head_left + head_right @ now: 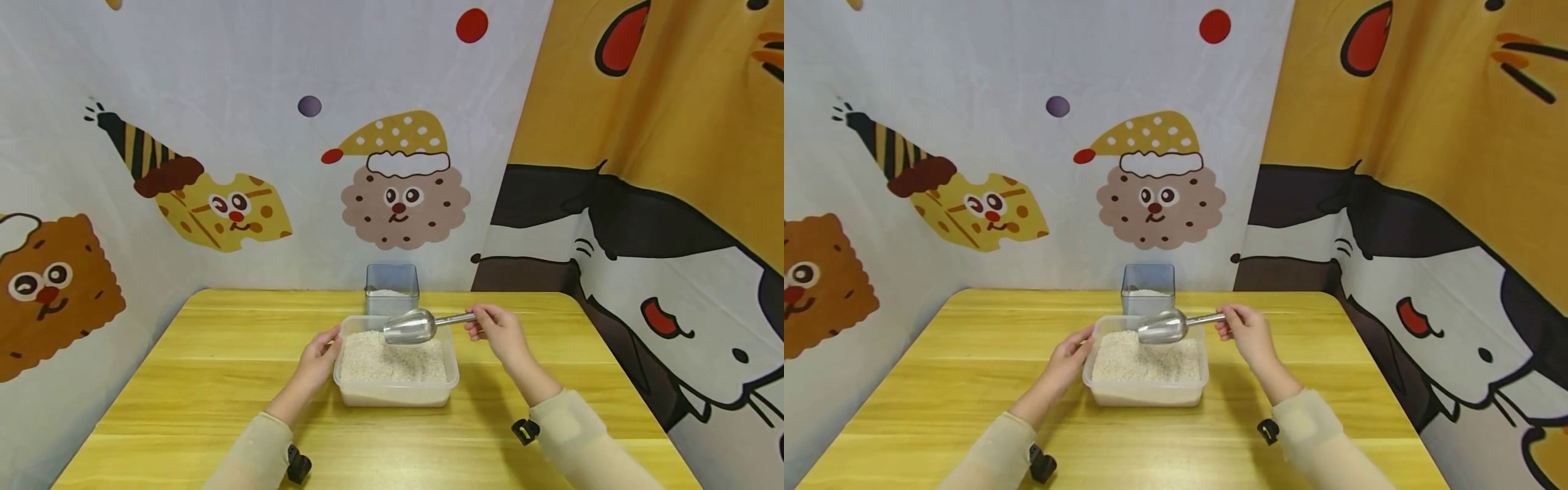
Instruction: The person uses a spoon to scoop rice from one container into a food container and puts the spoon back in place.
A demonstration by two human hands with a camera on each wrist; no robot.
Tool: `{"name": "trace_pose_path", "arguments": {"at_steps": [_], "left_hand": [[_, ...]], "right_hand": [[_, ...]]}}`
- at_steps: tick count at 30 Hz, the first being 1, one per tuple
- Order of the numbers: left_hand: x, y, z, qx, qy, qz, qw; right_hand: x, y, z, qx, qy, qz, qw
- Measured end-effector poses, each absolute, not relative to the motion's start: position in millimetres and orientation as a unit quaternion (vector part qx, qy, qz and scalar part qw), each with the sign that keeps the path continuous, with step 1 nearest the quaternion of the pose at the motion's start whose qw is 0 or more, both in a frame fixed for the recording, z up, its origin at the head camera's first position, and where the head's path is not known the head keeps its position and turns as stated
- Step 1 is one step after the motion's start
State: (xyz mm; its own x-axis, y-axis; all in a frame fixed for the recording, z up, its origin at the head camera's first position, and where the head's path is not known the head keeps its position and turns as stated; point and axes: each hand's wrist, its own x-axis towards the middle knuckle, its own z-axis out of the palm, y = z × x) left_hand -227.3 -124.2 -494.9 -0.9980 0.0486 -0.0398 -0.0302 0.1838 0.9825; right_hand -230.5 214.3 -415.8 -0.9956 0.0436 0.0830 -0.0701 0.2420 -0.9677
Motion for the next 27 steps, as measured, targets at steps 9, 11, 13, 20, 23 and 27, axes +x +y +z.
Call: {"name": "trace_pose_path", "arguments": {"at_steps": [9, 11, 13, 20, 23, 27], "left_hand": [[-228.0, -123.4, -494.7, 0.003, 0.769, 0.638, 0.03], [-228.3, -123.5, -494.6, 0.002, 0.769, 0.639, 0.03], [-228.6, -123.5, -494.6, 0.0, 0.769, 0.639, 0.03], [-228.3, -123.2, -495.4, -0.001, 0.771, 0.636, 0.029], [-228.4, -123.3, -496.4, 0.002, 0.772, 0.635, 0.03], [-228.4, -124.5, -496.0, 0.0, 0.772, 0.635, 0.03]], "right_hand": [[-219.1, 211.5, -433.5, 0.127, -0.85, 0.479, 0.178], [-216.7, 211.4, -437.0, 0.156, -0.857, 0.446, 0.207], [-215.2, 211.5, -440.5, 0.186, -0.863, 0.407, 0.233], [-212.8, 211.6, -447.0, 0.215, -0.878, 0.349, 0.246], [-212.5, 211.4, -447.5, 0.2, -0.881, 0.364, 0.225], [-212.1, 210.5, -447.1, 0.189, -0.883, 0.385, 0.192]]}}
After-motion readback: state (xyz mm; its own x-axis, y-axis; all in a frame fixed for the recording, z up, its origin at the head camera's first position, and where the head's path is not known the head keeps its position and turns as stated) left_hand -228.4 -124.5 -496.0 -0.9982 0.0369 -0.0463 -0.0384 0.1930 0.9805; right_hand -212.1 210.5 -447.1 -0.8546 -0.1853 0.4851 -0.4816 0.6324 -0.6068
